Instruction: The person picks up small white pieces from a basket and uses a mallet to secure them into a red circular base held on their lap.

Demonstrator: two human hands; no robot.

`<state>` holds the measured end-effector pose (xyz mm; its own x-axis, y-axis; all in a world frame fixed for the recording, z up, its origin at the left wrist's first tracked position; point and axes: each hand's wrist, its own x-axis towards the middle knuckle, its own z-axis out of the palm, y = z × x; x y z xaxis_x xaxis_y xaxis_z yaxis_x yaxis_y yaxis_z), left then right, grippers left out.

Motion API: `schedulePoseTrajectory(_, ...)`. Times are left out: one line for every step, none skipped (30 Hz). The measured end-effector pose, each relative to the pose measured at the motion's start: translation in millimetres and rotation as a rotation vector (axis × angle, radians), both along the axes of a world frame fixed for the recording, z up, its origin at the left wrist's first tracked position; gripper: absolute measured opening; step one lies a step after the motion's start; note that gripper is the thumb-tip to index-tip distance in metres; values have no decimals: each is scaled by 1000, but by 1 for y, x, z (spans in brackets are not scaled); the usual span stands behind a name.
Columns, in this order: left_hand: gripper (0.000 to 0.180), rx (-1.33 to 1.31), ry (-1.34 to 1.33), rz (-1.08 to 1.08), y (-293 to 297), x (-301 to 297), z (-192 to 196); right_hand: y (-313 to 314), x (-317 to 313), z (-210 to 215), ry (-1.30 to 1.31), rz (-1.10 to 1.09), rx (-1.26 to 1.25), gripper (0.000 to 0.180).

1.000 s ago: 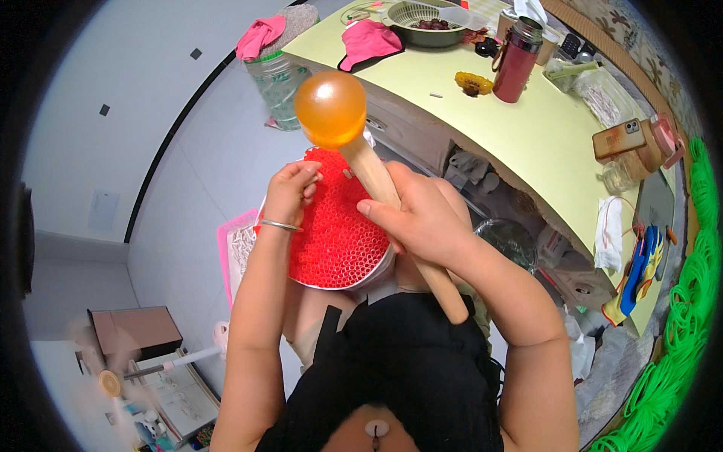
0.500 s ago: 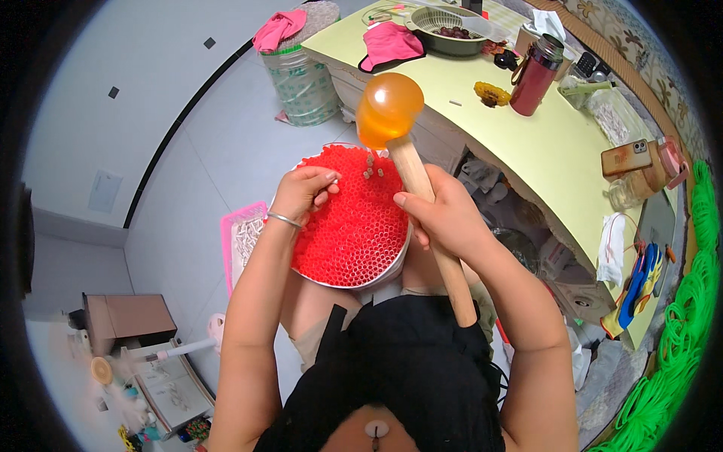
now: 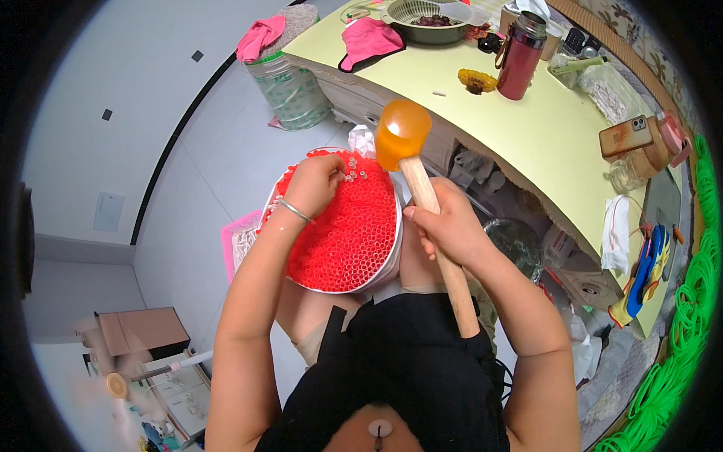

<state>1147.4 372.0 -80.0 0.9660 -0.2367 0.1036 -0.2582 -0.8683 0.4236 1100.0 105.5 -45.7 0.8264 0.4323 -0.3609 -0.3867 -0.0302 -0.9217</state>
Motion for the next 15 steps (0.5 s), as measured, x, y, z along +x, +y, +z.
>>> schedulePoseTrajectory(10, 44, -5, -14, -1, 2, 0, 0, 0, -2, 1, 1, 10, 23)
schedulePoseTrajectory(10, 71, -3, -15, -2, 2, 0, 0, -1, -3, 1, 3, 20, 23)
schedulePoseTrajectory(11, 96, -3, -19, -4, 4, 0, 0, -1, -5, 11, 11, 15, 22)
schedulePoseTrajectory(11, 121, -2, -22, -5, 4, 0, 0, -1, -6, 20, 19, 10, 21)
schedulePoseTrajectory(11, 145, -13, -33, -6, 4, 0, 0, -2, -7, 29, 27, 5, 20)
schedulePoseTrajectory(11, 167, -25, -43, -10, 1, 5, 0, -3, -6, 22, 21, 8, 19)
schedulePoseTrajectory(11, 189, -36, -51, -13, -2, 8, 2, -4, -4, 15, 15, 12, 18)
schedulePoseTrajectory(12, 187, -39, -54, -15, -4, 5, 4, -6, -2, 8, 10, 15, 16)
schedulePoseTrajectory(13, 189, -49, -54, -15, -6, 3, 7, -7, 0, 4, 17, 13, 17)
schedulePoseTrajectory(14, 192, -58, -53, -14, -7, 2, 11, -8, 1, 0, 24, 12, 18)
schedulePoseTrajectory(15, 182, -82, -54, -9, -8, -2, 14, -8, 2, -4, 32, 10, 18)
schedulePoseTrajectory(15, 167, -108, -60, -7, -7, -4, 16, -8, 5, -27, 59, -17, 21)
schedulePoseTrajectory(15, 152, -134, -66, -5, -7, -5, 18, -6, 7, -50, 86, -45, 24)
schedulePoseTrajectory(14, -105, -49, 48, -2, -9, -6, 21, -4, 10, -72, 113, -74, 26)
schedulePoseTrajectory(12, -358, 43, 164, 2, -17, -3, 25, -3, 15, -128, 137, -101, 26)
